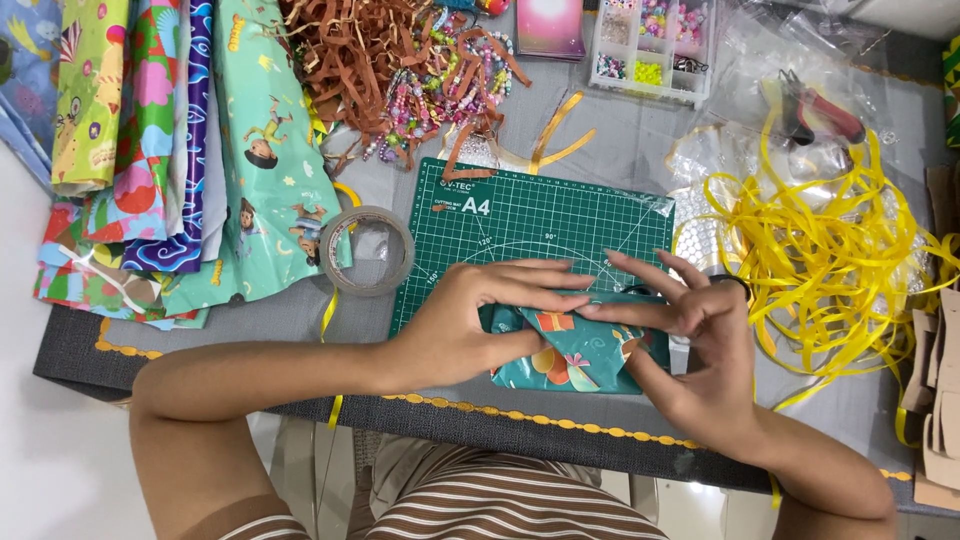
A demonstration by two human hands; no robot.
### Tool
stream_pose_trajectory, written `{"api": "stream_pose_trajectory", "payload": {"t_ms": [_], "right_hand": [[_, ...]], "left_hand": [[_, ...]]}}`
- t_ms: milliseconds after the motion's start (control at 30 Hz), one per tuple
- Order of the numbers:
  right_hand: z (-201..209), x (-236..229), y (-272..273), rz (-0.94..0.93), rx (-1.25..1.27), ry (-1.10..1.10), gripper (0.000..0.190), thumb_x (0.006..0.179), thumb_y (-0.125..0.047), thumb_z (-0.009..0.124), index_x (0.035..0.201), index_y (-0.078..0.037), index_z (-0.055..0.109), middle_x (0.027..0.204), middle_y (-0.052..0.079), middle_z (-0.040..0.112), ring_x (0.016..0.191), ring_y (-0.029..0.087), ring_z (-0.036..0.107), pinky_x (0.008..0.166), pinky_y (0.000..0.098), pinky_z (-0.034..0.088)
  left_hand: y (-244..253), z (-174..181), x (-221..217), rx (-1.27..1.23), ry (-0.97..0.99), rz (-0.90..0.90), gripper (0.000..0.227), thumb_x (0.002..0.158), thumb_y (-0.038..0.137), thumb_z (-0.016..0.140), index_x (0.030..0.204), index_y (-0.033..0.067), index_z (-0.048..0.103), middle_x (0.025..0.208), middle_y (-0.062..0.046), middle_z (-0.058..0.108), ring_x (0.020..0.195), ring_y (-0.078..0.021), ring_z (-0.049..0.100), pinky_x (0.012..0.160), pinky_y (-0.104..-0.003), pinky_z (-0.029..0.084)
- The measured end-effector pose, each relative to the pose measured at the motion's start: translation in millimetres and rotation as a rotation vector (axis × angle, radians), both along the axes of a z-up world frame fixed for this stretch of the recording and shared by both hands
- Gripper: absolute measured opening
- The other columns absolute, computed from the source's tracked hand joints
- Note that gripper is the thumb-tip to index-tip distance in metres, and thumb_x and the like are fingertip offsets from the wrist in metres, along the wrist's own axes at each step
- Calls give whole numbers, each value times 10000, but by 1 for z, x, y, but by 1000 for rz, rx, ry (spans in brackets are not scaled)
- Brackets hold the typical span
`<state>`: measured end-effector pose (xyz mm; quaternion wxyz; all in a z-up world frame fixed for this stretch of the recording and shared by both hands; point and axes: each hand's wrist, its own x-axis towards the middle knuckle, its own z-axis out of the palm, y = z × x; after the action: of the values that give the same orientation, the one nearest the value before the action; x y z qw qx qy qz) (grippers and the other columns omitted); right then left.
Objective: The person wraps a small cardboard box using patterned paper, securing the folds with adhesive tape and cutting the tape with scissors.
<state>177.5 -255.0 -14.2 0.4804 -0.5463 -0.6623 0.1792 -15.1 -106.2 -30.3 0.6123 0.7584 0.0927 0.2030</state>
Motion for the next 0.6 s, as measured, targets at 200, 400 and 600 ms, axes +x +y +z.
{"api": "stream_pose_trajectory", "payload": {"t_ms": [200,400,600], "right_hand": [[-8,1,-6,-21,86,-97,458,897,88,534,992,-142,150,990,52,765,1246,422,672,1240,548,251],[-12,1,-6,-64,80,-82,471,908,70,571,1020,-126,157,957,22,767,1180,332,708,1221,492,289],[-15,5,-7,-73,91,11,455,930,20,626,989,-152,209,935,22,761,1007,306,793,1161,452,305]], "left_hand": [[-4,-3,4,-53,-70,15,361,820,-19,758,1127,173,748,1309,-83,711,1378,-326,632,1234,-477,508],[-3,-13,4,9,-120,16,402,845,-67,728,1166,176,738,1317,-56,709,1364,-310,654,1206,-463,538],[-10,-15,5,177,-160,133,172,952,71,737,1050,204,785,1168,16,765,1390,-307,618,1198,-522,474]]}}
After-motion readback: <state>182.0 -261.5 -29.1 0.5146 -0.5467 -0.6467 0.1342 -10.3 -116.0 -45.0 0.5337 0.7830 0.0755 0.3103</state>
